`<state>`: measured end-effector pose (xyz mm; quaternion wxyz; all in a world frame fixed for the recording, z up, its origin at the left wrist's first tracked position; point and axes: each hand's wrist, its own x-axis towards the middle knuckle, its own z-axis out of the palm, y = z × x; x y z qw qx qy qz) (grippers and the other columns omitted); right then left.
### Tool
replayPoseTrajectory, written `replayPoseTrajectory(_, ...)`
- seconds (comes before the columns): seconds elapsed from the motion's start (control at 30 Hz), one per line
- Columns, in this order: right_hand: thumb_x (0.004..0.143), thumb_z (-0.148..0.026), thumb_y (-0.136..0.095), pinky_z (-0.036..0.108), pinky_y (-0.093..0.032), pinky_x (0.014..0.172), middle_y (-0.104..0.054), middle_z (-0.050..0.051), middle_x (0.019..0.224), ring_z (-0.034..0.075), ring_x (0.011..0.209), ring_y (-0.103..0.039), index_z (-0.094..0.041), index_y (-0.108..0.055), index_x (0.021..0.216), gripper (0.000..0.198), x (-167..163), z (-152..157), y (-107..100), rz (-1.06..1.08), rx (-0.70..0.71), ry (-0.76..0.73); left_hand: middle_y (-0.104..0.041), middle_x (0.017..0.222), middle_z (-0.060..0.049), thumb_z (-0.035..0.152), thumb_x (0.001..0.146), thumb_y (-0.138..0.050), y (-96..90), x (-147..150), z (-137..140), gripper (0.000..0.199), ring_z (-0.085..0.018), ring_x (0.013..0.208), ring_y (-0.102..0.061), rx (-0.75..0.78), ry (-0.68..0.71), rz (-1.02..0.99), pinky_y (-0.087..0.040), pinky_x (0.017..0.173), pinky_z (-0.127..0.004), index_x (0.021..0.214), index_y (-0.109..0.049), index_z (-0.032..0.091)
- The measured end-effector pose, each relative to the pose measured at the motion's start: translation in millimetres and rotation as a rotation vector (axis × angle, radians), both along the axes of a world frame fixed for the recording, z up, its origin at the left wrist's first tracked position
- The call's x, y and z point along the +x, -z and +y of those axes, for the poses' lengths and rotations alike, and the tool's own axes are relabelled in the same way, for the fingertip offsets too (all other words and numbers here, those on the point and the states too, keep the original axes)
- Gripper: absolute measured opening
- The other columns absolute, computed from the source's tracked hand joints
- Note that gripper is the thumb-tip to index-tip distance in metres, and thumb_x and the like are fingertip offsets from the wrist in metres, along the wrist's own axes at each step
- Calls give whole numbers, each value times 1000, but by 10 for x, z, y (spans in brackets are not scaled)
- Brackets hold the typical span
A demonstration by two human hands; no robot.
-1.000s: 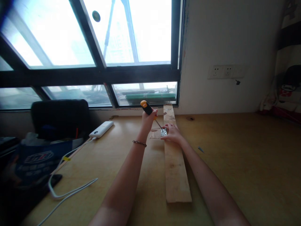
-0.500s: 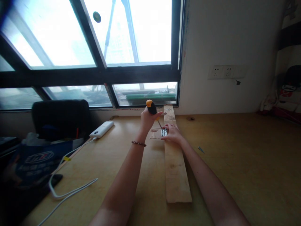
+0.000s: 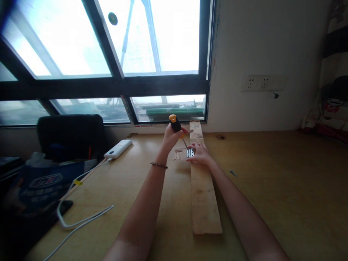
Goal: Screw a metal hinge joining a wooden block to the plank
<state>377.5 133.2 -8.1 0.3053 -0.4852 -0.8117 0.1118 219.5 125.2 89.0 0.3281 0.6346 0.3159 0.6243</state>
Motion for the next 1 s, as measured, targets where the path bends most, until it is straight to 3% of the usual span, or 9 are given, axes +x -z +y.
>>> replayPoseTrajectory(0.07,47,-46,-77,38,-36,89,-57,4,111,24,103,-49,-22,-56,103,65,-2,3,0,-1,7,-3,-56,62,2,14,61,-57,10,32,6,19,-11,57,-56,-24,84,-86,-45,59,-26,76,-45,17)
replayPoseTrajectory(0.17,47,-47,-77,38,-36,88,-57,4,111,24,103,-49,-22,-56,103,65,-6,4,-3,-7,4,0,-50,60,4,26,65,-61,10,79,-5,22,-9,52,-51,-43,71,-114,-42,54,-24,73,-43,17)
replayPoseTrajectory(0.37,49,-46,-77,38,-36,89,-56,5,112,25,104,-48,-22,-56,103,63,-9,-8,-15,-33,-1,6,-44,59,4,42,50,-75,-23,51,-48,42,-11,59,-44,54,-346,173,-34,53,-23,62,-43,18)
replayPoseTrajectory(0.6,47,-46,-78,39,-36,90,-56,5,113,25,105,-48,-22,-56,103,64,-10,-23,-31,-13,-18,10,-50,59,3,45,54,-72,-35,-9,-73,38,-11,56,-45,86,-440,313,-32,51,-22,68,-49,18)
replayPoseTrajectory(0.83,47,-47,-77,38,-35,90,-57,5,112,24,105,-48,-21,-55,103,66,-8,-7,-11,-6,-16,6,-60,66,0,41,58,-71,-19,-19,-47,33,-12,61,-55,71,-416,271,-39,55,-21,75,-54,18)
replayPoseTrajectory(1.0,47,-46,-77,38,-35,90,-57,5,111,24,104,-49,-21,-55,102,65,-3,17,15,-7,-2,2,-65,76,-4,39,66,-66,-3,-30,-26,30,-16,71,-62,86,-292,238,-44,61,-23,84,-54,18)
